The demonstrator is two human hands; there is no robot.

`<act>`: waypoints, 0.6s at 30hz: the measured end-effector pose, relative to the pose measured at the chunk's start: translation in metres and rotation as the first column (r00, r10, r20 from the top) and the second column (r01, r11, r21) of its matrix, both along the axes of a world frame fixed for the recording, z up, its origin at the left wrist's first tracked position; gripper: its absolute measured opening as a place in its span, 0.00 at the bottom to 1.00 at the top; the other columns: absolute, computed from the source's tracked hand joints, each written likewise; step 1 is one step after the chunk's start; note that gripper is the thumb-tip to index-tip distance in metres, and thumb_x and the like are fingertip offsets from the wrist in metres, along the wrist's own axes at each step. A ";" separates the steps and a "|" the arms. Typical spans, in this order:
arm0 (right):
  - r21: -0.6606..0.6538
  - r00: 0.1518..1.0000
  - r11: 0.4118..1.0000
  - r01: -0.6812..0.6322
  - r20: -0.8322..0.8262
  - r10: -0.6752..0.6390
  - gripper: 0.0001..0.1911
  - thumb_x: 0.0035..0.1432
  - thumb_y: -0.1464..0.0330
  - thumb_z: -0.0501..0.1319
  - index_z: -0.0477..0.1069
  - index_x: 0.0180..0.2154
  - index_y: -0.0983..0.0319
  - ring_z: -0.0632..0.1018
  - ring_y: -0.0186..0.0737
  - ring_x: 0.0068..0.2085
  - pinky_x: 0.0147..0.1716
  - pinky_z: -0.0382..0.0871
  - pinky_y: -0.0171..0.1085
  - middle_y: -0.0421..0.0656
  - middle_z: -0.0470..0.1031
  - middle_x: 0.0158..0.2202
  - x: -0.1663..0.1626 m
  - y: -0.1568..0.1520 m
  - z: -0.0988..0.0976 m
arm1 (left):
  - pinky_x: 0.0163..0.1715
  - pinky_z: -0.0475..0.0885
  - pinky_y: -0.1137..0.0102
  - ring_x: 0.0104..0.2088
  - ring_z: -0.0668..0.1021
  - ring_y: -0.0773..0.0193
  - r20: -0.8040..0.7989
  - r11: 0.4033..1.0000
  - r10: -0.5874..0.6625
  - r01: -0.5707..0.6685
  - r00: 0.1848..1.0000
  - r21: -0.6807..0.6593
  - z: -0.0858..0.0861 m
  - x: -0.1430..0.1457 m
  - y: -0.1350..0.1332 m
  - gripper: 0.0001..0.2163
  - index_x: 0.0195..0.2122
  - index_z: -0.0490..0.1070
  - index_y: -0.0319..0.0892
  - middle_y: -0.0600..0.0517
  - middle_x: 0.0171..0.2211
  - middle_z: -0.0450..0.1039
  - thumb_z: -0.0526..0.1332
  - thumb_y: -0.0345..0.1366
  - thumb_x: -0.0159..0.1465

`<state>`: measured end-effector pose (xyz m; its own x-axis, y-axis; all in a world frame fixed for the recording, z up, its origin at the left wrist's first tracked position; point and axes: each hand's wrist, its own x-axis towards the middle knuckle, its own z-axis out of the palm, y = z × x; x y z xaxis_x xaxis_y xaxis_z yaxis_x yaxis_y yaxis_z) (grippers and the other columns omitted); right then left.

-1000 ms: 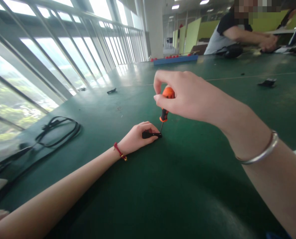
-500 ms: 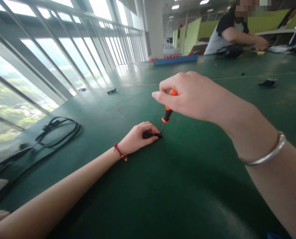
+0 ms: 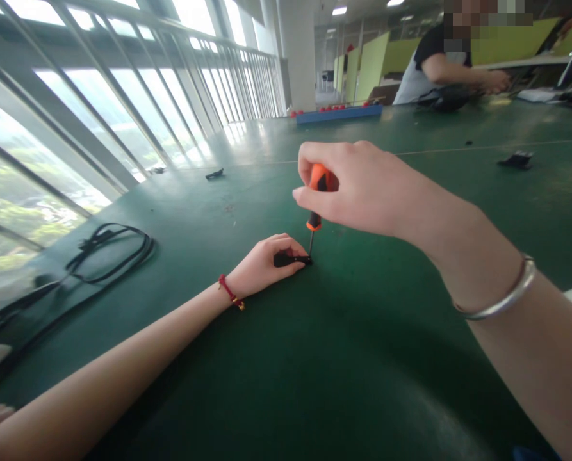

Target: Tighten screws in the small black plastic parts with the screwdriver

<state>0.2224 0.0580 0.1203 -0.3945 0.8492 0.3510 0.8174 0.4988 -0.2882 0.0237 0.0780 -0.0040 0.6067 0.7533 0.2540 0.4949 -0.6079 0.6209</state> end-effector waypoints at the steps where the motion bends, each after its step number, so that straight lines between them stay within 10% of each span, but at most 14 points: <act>1: 0.006 1.000 1.000 -0.003 0.008 0.003 0.10 0.57 0.59 0.57 0.68 0.31 0.58 0.64 0.33 0.22 0.24 0.53 0.37 0.38 0.66 0.22 0.000 0.000 0.000 | 0.39 0.70 0.69 0.35 0.73 0.64 0.000 1.000 -0.001 0.001 1.000 0.000 0.000 0.000 0.000 0.05 0.35 0.74 0.39 0.51 0.33 0.72 0.61 0.30 0.58; 18: -0.016 0.999 0.999 0.044 0.030 -0.044 0.10 0.54 0.58 0.59 0.69 0.30 0.58 0.63 0.31 0.20 0.23 0.53 0.36 0.37 0.66 0.21 0.004 0.004 -0.001 | 0.39 0.71 0.68 0.35 0.73 0.64 -0.006 1.000 0.003 -0.003 1.000 0.002 -0.001 0.000 -0.001 0.05 0.35 0.75 0.40 0.51 0.33 0.72 0.61 0.30 0.58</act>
<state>0.2261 0.0616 0.1193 -0.3664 0.8718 0.3252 0.8467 0.4573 -0.2720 0.0233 0.0772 -0.0046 0.6063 0.7543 0.2519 0.5002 -0.6080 0.6166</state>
